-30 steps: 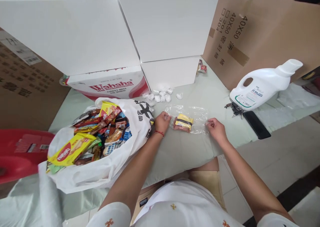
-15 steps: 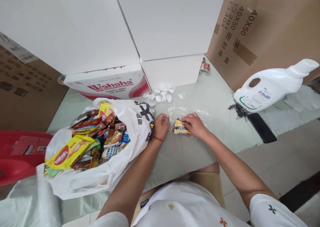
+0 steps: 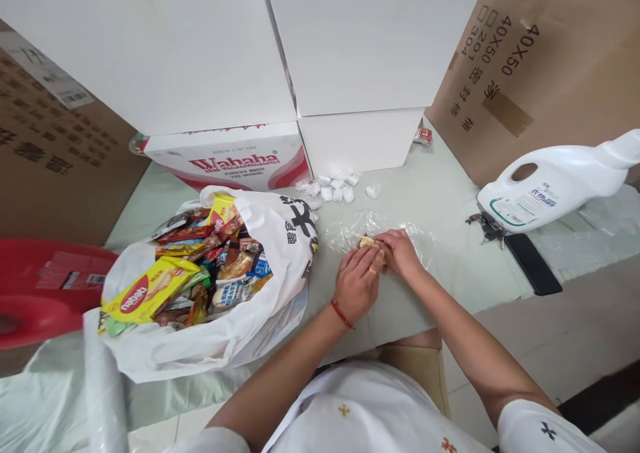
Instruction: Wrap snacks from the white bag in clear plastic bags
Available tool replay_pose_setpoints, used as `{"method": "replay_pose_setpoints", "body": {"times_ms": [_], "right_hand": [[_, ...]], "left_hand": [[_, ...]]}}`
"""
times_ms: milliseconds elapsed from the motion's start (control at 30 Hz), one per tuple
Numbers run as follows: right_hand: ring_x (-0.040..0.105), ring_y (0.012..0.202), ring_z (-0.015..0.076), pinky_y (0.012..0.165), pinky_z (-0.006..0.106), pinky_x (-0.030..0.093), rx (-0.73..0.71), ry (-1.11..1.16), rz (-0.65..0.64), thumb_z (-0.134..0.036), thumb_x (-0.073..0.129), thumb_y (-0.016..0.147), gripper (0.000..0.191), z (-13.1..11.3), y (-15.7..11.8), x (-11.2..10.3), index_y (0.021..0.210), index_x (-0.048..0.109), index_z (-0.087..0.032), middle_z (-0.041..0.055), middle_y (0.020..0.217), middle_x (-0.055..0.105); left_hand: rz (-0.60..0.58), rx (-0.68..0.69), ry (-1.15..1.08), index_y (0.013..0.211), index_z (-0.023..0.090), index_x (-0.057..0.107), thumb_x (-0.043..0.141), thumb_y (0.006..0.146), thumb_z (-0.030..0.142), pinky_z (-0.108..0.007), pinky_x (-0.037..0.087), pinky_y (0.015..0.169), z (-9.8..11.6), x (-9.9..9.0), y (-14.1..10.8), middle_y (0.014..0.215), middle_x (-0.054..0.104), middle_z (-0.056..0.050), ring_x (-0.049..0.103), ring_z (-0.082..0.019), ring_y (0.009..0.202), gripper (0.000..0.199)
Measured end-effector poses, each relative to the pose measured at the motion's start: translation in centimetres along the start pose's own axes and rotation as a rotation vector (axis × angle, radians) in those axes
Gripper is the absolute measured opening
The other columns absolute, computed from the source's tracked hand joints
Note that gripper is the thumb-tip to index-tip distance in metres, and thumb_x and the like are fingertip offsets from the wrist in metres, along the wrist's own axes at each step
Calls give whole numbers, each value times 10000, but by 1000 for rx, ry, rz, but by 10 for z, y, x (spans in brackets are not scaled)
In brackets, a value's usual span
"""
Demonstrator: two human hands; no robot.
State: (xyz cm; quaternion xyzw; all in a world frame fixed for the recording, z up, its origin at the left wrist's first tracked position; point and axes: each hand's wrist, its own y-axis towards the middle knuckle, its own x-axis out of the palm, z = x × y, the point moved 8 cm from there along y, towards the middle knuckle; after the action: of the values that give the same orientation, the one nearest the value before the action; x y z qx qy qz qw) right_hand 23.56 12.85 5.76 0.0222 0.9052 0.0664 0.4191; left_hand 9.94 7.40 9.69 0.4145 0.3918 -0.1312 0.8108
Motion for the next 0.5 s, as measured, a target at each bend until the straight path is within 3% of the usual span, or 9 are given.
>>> {"method": "replay_pose_setpoints", "body": {"times_ms": [133, 267, 400, 500], "right_hand": [[572, 977, 240, 921, 374, 423, 62, -2, 46, -318, 453, 994, 297, 10, -10, -10, 1022, 733, -221, 83, 975, 712], [602, 987, 250, 884, 367, 443, 183, -6, 55, -476, 525, 952, 398, 27, -29, -27, 1203, 658, -198, 99, 1042, 701], [559, 678, 179, 643, 282, 397, 349, 114, -164, -532, 591, 883, 341, 49, -51, -28, 948, 692, -213, -1, 710, 633], [461, 563, 135, 549, 255, 326, 427, 243, -179, -579, 566, 881, 386, 63, -63, -34, 809, 644, -208, -29, 632, 560]], "left_hand": [[-156, -163, 20, 1344, 184, 584, 446, 997, 210, -468, 426, 1082, -23, 33, 1, 1370, 645, -118, 571, -262, 1291, 375], [-205, -168, 3, 1323, 209, 600, 471, 1005, 259, -472, 388, 1097, -26, 37, 3, 1370, 640, -95, 541, -258, 1306, 347], [-250, -193, 17, 1277, 266, 637, 510, 998, 307, -540, 327, 1111, -23, 36, 8, 1357, 636, -86, 510, -280, 1331, 310], [-292, -168, 25, 1259, 274, 648, 537, 980, 275, -568, 299, 1120, -19, 41, 11, 1393, 610, -88, 459, -295, 1385, 300]]}}
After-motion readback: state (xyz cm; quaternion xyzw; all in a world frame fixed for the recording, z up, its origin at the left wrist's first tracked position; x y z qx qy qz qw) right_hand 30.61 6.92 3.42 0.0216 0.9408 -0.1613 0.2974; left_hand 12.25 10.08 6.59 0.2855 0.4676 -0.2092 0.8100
